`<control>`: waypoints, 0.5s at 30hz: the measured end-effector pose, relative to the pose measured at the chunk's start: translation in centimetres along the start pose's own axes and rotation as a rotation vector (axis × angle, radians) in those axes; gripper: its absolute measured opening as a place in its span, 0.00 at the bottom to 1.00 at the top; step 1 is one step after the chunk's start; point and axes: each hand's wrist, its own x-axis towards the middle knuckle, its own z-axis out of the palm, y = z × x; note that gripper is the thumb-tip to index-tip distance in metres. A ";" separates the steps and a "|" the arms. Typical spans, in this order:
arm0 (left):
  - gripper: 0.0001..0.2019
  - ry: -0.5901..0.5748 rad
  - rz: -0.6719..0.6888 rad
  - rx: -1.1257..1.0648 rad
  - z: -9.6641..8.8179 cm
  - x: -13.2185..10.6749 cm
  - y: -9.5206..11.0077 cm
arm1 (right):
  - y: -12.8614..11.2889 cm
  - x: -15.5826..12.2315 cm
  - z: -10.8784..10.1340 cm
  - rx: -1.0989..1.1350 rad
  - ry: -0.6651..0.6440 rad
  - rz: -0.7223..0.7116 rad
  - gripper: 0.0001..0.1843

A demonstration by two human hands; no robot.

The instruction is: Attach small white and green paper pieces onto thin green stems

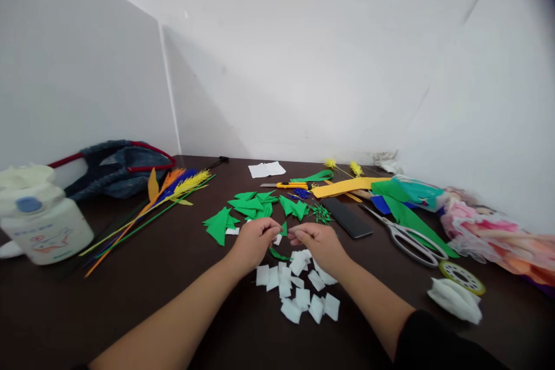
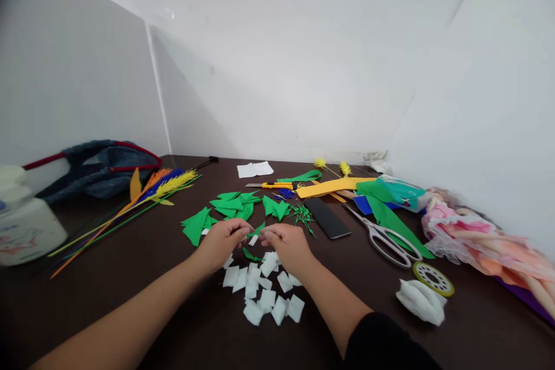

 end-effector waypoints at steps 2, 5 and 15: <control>0.09 0.013 -0.015 -0.043 -0.3 0.0 -0.4 | -0.2 0.1 -0.2 -0.001 0.005 0.016 0.08; 0.07 0.049 -0.044 -0.144 -0.7 -0.2 -0.6 | -0.6 0.1 -0.4 -0.079 0.060 0.037 0.09; 0.04 0.050 -0.112 -0.279 -0.8 -0.7 -0.8 | -0.4 0.6 -1.0 -0.119 0.199 0.037 0.23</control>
